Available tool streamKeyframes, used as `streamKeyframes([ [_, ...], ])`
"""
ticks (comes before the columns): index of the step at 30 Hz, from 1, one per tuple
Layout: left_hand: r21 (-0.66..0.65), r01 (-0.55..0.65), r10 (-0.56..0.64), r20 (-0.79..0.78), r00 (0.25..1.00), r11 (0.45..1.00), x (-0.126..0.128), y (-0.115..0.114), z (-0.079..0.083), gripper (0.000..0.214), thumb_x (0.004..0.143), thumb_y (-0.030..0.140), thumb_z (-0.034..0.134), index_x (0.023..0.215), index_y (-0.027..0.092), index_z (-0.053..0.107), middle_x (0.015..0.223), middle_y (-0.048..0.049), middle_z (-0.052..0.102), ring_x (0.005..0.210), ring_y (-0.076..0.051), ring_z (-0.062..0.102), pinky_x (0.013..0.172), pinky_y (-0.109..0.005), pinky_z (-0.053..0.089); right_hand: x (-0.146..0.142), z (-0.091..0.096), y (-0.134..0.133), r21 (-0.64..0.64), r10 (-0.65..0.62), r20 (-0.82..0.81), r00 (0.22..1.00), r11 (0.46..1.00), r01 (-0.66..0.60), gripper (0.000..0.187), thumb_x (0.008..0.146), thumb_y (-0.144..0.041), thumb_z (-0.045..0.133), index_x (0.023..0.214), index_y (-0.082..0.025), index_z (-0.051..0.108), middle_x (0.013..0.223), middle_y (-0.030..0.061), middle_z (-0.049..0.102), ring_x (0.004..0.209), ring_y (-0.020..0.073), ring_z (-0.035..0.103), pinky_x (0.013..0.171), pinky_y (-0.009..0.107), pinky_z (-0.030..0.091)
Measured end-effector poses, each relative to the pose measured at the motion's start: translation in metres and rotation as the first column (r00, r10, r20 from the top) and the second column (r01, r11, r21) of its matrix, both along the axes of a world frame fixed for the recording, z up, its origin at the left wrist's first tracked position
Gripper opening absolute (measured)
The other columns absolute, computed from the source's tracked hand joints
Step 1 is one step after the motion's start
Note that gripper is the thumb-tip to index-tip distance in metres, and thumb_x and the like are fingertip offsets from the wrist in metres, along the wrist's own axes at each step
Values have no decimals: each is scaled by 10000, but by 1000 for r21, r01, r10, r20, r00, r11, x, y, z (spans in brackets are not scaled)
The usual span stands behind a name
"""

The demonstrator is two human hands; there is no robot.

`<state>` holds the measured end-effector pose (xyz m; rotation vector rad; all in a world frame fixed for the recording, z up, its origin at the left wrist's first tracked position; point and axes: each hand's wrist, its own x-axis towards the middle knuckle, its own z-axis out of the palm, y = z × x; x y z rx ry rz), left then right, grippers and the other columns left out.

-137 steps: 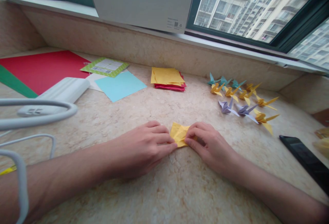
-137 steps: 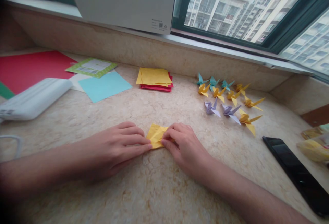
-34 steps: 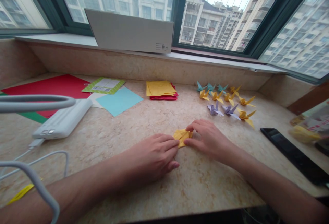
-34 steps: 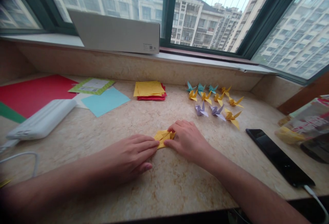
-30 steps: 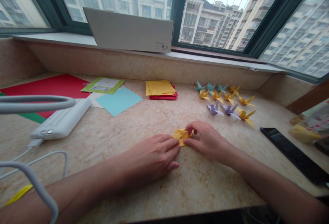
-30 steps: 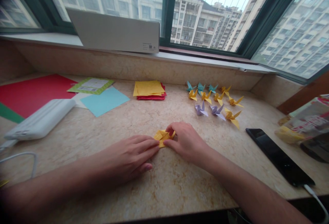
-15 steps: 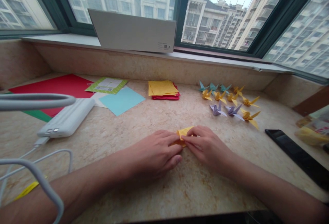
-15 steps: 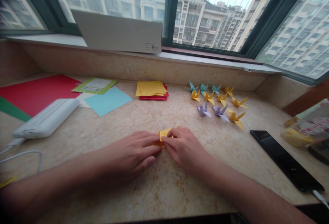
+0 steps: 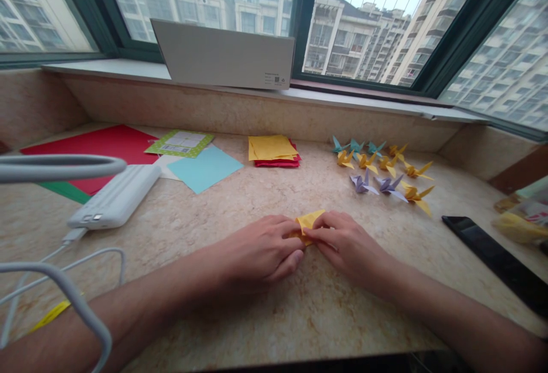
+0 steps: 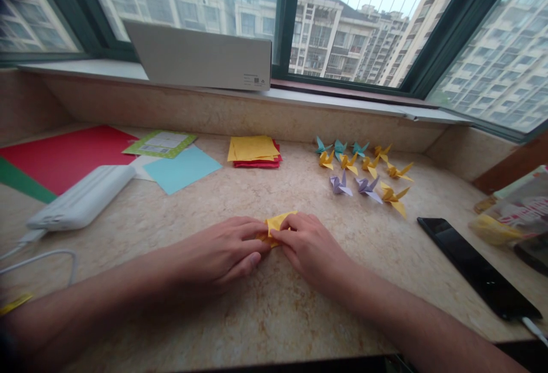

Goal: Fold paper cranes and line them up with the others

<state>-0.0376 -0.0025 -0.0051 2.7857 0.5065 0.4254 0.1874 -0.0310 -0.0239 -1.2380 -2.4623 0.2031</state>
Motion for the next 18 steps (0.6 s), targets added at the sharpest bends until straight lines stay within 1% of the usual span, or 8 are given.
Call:
streamKeyframes([
  [3, -8, -48, 49, 46, 998, 999, 0, -3, -1, 243, 942, 202, 422, 1053, 167, 636, 1191, -106, 589, 1082, -208, 599, 956, -364, 486, -2, 4, -3, 0, 28, 40, 999, 1000, -28, 228, 931, -161, 538, 1067, -242, 701, 953, 60, 661, 905, 211, 591, 817, 383, 480],
  [5, -5, -53, 53, 40, 998, 999, 1, -3, -2, 247, 943, 200, 426, 1098, 167, 616, 1218, -109, 585, 1107, -212, 592, 976, -370, 476, -2, 7, -6, 9, 53, 69, 996, 999, -54, 236, 925, -154, 538, 1092, -232, 685, 980, 66, 659, 922, 218, 583, 838, 395, 475],
  [10, -13, -47, 47, -13, 999, 999, 2, -1, 0, 254, 956, 216, 421, 1140, 168, 588, 1171, -93, 666, 1118, -222, 603, 1007, -392, 440, 0, 16, -10, -1, 101, 112, 989, 995, -101, 181, 920, -156, 536, 977, -209, 699, 925, 66, 684, 899, 218, 595, 858, 397, 455],
  [14, 12, -62, 62, -8, 998, 998, 1, 1, 0, 300, 953, 235, 441, 1219, 182, 568, 1214, -90, 668, 1128, -225, 607, 1011, -402, 423, 1, 22, -11, -1, 135, 162, 978, 991, -137, 181, 902, -138, 545, 965, -211, 698, 959, 69, 701, 933, 225, 600, 881, 405, 421],
  [16, 20, -66, 66, -7, 998, 998, 2, 1, -2, 302, 960, 241, 437, 1227, 179, 564, 1196, -93, 676, 1111, -227, 616, 998, -403, 435, 0, 22, -11, -1, 127, 179, 976, 992, -129, 175, 880, -123, 558, 954, -204, 695, 959, 70, 700, 926, 224, 601, 873, 402, 407],
  [18, 22, -93, 93, -1, 996, 995, 4, 2, -4, 282, 968, 232, 427, 1202, 163, 569, 1136, -101, 692, 1054, -229, 640, 949, -398, 470, -2, 19, -8, 11, 99, 160, 982, 995, -103, 161, 866, -123, 572, 938, -204, 691, 929, 59, 695, 896, 213, 602, 858, 390, 400],
])
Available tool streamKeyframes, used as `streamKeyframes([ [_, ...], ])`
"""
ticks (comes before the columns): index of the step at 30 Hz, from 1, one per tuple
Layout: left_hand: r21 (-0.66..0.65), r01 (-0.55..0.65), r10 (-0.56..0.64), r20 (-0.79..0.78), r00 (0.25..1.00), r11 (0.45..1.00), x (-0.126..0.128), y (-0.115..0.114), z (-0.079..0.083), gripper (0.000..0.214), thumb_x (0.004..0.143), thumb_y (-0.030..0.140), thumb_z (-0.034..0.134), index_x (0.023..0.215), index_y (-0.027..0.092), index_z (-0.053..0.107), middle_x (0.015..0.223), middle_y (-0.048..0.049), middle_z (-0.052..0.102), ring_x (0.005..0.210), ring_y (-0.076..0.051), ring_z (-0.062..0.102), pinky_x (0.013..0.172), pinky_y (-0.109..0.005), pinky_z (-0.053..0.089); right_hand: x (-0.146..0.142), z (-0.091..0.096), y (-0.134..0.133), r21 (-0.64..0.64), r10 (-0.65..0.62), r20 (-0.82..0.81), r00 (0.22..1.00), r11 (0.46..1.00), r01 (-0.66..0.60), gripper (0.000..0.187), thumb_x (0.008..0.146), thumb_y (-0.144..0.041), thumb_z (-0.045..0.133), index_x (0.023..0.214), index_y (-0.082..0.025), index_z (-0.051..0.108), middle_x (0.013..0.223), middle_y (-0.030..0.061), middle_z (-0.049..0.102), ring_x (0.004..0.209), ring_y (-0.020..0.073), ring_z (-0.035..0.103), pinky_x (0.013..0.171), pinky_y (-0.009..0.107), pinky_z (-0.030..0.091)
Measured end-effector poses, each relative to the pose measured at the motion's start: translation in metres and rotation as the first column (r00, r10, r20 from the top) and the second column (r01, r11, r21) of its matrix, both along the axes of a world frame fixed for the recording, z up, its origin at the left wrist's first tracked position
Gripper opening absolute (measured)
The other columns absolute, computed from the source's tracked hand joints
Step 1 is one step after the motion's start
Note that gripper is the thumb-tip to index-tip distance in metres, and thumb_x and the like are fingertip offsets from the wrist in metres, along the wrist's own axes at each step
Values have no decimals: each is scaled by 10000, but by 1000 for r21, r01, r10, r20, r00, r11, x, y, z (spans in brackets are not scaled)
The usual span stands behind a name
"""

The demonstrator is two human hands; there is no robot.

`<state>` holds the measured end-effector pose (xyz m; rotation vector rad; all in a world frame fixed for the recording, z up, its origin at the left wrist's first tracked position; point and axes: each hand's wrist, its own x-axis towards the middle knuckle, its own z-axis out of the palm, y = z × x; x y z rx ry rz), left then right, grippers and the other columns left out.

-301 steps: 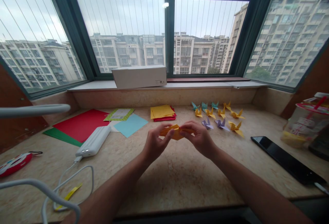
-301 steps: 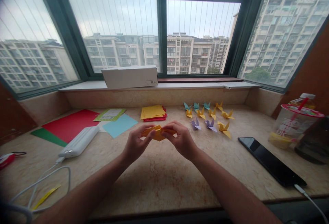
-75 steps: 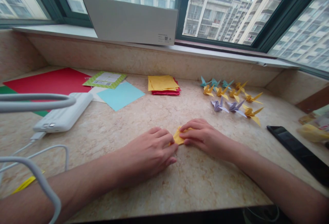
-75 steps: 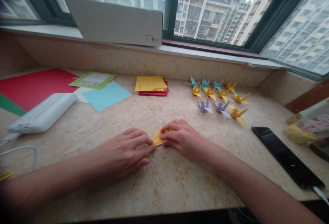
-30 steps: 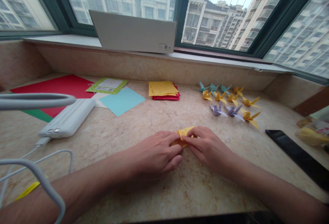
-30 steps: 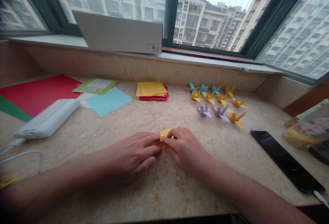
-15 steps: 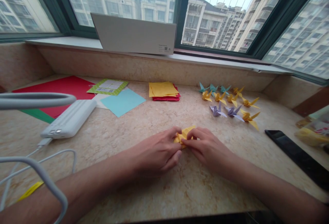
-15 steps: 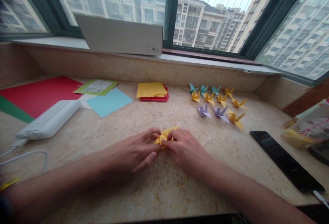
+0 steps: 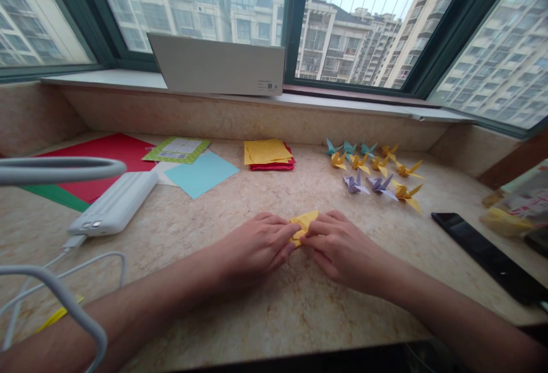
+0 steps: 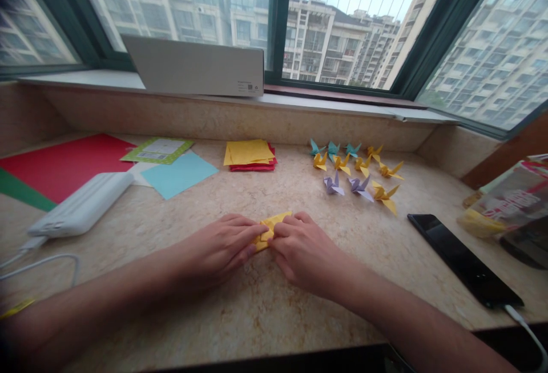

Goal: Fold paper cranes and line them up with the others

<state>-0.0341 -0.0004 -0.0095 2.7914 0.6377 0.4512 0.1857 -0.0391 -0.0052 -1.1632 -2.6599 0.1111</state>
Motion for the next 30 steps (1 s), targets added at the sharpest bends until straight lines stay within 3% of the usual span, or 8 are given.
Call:
streamKeyframes([
  [4, -4, -52, 52, 32, 998, 999, 5, 0, -5, 207, 959, 191, 442, 1104, 148, 583, 1045, -105, 696, 976, -223, 662, 880, -381, 520, -3, -10, 11, 11, -56, -83, 995, 998, 57, 97, 877, -196, 599, 939, -189, 673, 889, 55, 683, 868, 205, 608, 805, 356, 411],
  [8, 5, -98, 96, 130, 987, 995, 4, -1, -7, 300, 924, 187, 520, 1223, 160, 519, 1236, -129, 622, 1115, -232, 618, 946, -387, 522, -2, -16, 20, -47, -102, -199, 975, 994, 94, 89, 884, -215, 604, 938, -180, 666, 853, 48, 691, 807, 190, 617, 763, 331, 430],
  [11, -14, -101, 102, 138, 985, 995, 1, 0, -7, 394, 907, 153, 534, 1296, 191, 476, 1288, -114, 587, 1126, -218, 615, 954, -372, 527, -1, -16, 23, -143, -151, -295, 943, 983, 112, 185, 878, -160, 584, 1048, -190, 649, 827, 26, 688, 755, 170, 613, 721, 306, 443],
  [15, -5, -114, 114, 98, 989, 993, -2, 5, -11, 356, 924, 100, 451, 1263, 188, 516, 1164, -93, 638, 1004, -200, 653, 875, -354, 553, 2, -16, 25, -205, -202, -347, 916, 969, 136, 258, 877, -136, 571, 1121, -201, 625, 867, 25, 678, 795, 171, 613, 743, 311, 469],
  [19, 17, -106, 104, 114, 988, 994, -3, 7, -14, 356, 920, 79, 447, 1234, 208, 556, 1158, -72, 636, 1019, -188, 631, 879, -329, 537, 6, -20, 28, -86, -150, -314, 938, 988, 129, 210, 880, -146, 604, 1056, -223, 687, 1083, 79, 635, 1000, 212, 577, 888, 372, 460],
  [22, 84, -159, 152, 87, 985, 984, -5, 8, -13, 260, 929, 114, 457, 1102, 195, 633, 1177, -79, 627, 1053, -208, 607, 905, -357, 522, 6, -22, 27, 23, -16, -222, 975, 999, 22, 303, 903, -115, 572, 1135, -279, 677, 1191, 73, 605, 1093, 229, 538, 955, 407, 411],
  [25, 133, -215, 214, 25, 977, 967, -7, 8, -11, 204, 939, 158, 466, 958, 166, 669, 1130, -81, 638, 1034, -222, 600, 915, -386, 513, 2, -21, 22, 37, 94, -127, 987, 995, -90, 270, 928, -130, 547, 1127, -264, 671, 1141, 58, 644, 1064, 222, 550, 945, 397, 384],
  [30, 152, -236, 242, -23, 970, 960, -9, 10, -10, 188, 929, 171, 497, 928, 152, 685, 1082, -87, 649, 1015, -243, 589, 919, -417, 504, -4, -13, 16, -3, 61, -111, 992, 998, -62, 271, 940, -208, 548, 1202, -212, 617, 1072, 76, 664, 1005, 219, 564, 909, 379, 374],
])
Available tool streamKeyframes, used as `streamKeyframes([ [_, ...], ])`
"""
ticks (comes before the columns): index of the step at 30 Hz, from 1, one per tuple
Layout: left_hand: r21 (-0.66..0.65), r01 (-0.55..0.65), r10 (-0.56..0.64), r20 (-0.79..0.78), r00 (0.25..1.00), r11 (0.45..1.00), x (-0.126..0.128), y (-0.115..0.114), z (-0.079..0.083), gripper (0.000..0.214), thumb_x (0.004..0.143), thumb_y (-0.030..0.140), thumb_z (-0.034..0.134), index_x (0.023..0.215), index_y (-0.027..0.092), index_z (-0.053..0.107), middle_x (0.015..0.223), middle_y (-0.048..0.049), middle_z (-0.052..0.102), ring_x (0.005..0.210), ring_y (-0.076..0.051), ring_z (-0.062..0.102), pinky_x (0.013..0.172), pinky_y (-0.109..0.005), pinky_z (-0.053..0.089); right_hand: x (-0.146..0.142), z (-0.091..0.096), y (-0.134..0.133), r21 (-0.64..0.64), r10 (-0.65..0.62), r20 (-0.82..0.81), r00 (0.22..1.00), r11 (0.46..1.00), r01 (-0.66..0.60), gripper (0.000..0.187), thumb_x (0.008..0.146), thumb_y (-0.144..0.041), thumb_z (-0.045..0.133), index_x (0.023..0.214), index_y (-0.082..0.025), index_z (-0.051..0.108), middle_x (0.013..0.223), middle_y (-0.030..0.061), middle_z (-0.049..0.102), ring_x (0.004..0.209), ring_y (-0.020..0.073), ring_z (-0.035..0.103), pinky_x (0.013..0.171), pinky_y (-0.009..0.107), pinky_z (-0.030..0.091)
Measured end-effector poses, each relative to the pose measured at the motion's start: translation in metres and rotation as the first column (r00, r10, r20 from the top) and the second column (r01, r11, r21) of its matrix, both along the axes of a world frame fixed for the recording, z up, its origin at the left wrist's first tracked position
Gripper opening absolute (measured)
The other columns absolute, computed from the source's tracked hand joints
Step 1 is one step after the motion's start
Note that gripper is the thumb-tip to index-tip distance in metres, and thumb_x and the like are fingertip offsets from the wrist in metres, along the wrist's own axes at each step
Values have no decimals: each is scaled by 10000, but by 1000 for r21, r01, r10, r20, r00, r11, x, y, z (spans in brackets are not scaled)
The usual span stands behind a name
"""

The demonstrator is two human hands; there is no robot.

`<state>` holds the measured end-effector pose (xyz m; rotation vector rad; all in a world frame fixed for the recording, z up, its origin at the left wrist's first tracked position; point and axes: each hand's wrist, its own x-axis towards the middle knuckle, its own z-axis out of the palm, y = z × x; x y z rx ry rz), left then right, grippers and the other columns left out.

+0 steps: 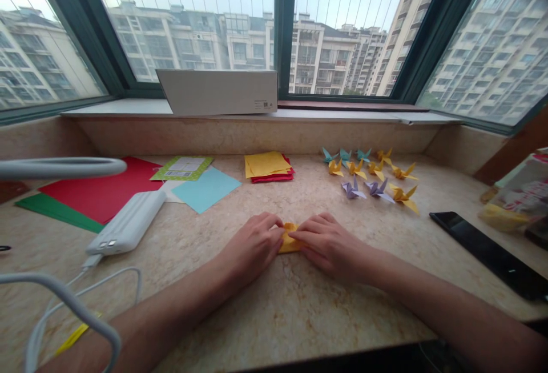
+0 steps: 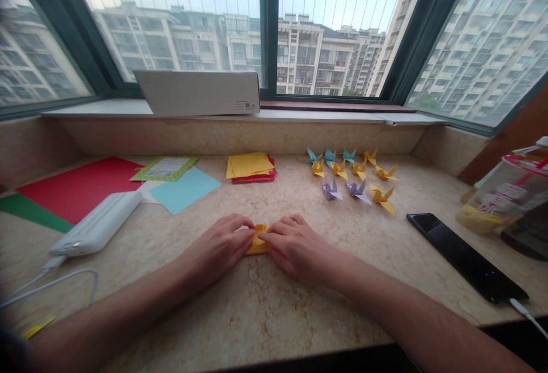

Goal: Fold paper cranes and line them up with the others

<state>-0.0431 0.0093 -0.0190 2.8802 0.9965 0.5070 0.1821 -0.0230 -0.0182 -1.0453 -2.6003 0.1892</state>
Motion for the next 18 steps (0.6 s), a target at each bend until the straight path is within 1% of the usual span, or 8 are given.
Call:
streamKeyframes([
  [1, 0, 0, 0, -8, 1000, 1000, 0, 0, 0, 187, 927, 166, 500, 920, 151, 686, 1072, -87, 651, 1006, -243, 588, 915, -418, 504, -1, 0, 0, -10, -9, -2, 1000, 1000, 9, 257, 941, -247, 559, 1188, -212, 622, 1054, 76, 663, 989, 220, 565, 897, 376, 375],
  [3, -3, 1, -1, -22, 1000, 1000, 0, 1, 0, 188, 928, 158, 501, 919, 156, 689, 1049, -82, 659, 980, -237, 591, 895, -413, 508, -1, -1, 0, -33, -17, -20, 1000, 999, 17, 186, 936, -304, 581, 1087, -227, 658, 1001, 57, 661, 951, 211, 571, 868, 361, 375],
  [5, -5, -4, 3, -26, 1000, 1000, 0, 2, 1, 186, 928, 150, 504, 931, 161, 690, 1037, -77, 665, 963, -230, 593, 876, -407, 511, -1, -4, 1, -43, -21, -57, 998, 999, 18, 111, 931, -298, 595, 968, -230, 674, 968, 38, 660, 927, 195, 580, 847, 340, 371],
  [7, 2, -14, 14, -16, 1000, 1000, -1, 2, 1, 175, 920, 142, 516, 950, 158, 688, 1044, -81, 667, 968, -230, 592, 873, -409, 510, -1, -8, 3, -39, -20, -91, 996, 999, 17, 83, 927, -259, 598, 899, -216, 663, 938, 29, 667, 897, 180, 594, 839, 327, 370],
  [10, 11, -31, 31, 15, 999, 999, -2, 2, 3, 180, 912, 131, 513, 966, 147, 684, 1049, -91, 666, 988, -235, 591, 886, -411, 506, 0, -12, 7, -30, -9, -125, 992, 1000, 5, 84, 931, -215, 583, 895, -206, 658, 870, 17, 688, 831, 162, 618, 843, 323, 377],
  [14, 22, -42, 41, 52, 998, 999, -4, 1, 5, 210, 922, 135, 491, 1008, 151, 681, 1043, -90, 669, 997, -239, 593, 894, -418, 503, 2, -11, 8, -2, -3, -153, 988, 1000, 3, 178, 943, -178, 556, 1070, -228, 670, 931, 28, 719, 865, 168, 640, 854, 320, 399],
  [15, 24, -42, 41, 54, 998, 999, -4, 0, 5, 212, 921, 132, 491, 1016, 150, 680, 1043, -90, 669, 997, -240, 593, 893, -420, 503, 2, -11, 7, 5, -5, -155, 988, 1000, 6, 199, 941, -166, 553, 1081, -236, 675, 941, 28, 720, 873, 169, 641, 856, 318, 406],
  [18, 32, -39, 36, 72, 997, 999, -4, 0, 5, 208, 916, 125, 497, 1021, 150, 674, 1042, -90, 669, 994, -235, 593, 889, -416, 500, 2, -10, 5, 14, -27, -161, 987, 999, 29, 182, 917, -133, 568, 961, -242, 708, 899, 17, 714, 845, 166, 638, 842, 312, 424],
])
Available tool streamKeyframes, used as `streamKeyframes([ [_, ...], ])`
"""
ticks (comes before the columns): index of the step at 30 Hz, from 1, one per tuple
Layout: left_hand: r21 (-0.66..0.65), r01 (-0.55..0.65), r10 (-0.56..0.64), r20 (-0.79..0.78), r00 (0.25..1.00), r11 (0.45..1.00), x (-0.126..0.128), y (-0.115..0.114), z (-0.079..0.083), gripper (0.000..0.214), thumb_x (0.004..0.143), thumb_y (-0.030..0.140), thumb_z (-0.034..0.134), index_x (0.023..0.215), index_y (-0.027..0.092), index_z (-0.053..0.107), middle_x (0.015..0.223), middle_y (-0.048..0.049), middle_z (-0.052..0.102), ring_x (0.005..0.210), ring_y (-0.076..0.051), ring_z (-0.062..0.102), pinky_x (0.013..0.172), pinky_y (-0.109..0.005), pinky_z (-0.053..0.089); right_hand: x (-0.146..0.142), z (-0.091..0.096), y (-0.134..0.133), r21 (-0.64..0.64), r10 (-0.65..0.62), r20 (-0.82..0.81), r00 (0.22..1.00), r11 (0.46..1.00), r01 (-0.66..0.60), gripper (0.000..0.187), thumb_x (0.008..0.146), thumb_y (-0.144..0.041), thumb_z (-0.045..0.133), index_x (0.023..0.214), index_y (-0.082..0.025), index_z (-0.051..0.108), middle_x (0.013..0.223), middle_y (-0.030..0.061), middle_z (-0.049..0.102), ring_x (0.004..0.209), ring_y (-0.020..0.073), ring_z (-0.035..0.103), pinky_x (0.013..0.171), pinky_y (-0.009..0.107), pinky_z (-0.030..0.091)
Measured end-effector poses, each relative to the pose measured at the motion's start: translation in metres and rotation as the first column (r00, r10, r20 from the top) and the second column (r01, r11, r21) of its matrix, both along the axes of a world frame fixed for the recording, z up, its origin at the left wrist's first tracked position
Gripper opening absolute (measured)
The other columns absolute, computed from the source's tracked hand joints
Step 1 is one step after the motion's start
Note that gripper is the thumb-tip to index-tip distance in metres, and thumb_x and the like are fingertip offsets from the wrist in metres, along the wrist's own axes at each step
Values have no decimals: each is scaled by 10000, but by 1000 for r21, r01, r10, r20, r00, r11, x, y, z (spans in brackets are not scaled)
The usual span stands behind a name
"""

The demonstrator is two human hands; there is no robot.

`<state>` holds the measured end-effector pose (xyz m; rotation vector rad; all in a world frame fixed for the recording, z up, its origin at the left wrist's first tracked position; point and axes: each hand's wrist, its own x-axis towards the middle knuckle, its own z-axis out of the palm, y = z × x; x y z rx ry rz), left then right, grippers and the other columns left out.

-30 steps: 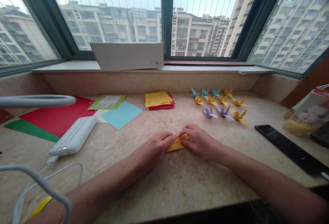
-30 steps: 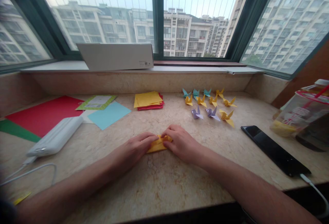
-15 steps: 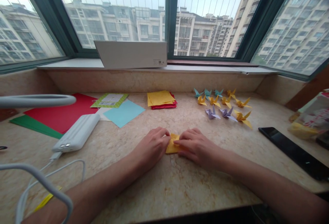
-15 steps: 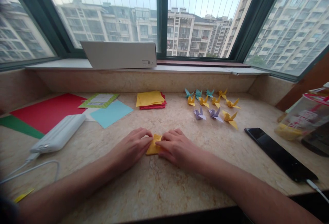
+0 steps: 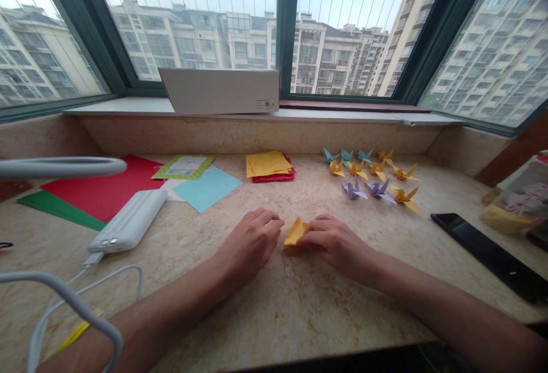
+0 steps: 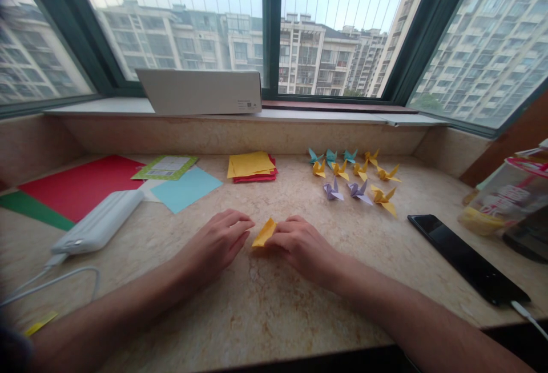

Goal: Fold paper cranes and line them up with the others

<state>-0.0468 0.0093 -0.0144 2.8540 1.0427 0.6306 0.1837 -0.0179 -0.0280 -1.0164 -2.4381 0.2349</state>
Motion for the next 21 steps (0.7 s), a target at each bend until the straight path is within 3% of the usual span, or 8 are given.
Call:
streamKeyframes([
  [6, 10, 41, -42, 56, 998, 999, 2, -3, 1, 204, 936, 174, 477, 928, 162, 681, 984, -82, 670, 951, -220, 589, 881, -405, 486, 1, -1, 1, -39, -131, -36, 991, 991, 129, 82, 838, -152, 678, 783, -210, 663, 801, 6, 678, 774, 167, 619, 763, 292, 443],
  [11, -14, 77, -76, 71, 995, 997, 4, -8, 4, 205, 940, 200, 476, 913, 159, 674, 966, -78, 664, 931, -219, 583, 870, -404, 483, -3, 3, 0, -150, -269, -97, 958, 956, 253, 181, 823, -285, 710, 717, -188, 599, 740, -5, 643, 679, 148, 588, 632, 264, 412],
  [16, -16, 158, -157, 35, 987, 987, 6, -12, 4, 172, 939, 197, 492, 943, 174, 663, 959, -72, 669, 937, -208, 598, 870, -384, 478, -7, 4, -2, -256, -296, -160, 942, 934, 250, 197, 890, -333, 605, 757, -188, 605, 725, -2, 660, 658, 143, 586, 629, 269, 426],
  [21, 25, 217, -215, -43, 976, 976, 4, -10, 2, 216, 955, 183, 466, 892, 185, 673, 953, -67, 695, 999, -216, 598, 895, -387, 453, -7, 3, 0, -267, -298, -230, 926, 935, 235, 183, 899, -276, 540, 740, -189, 561, 707, 2, 644, 647, 141, 582, 610, 263, 437],
])
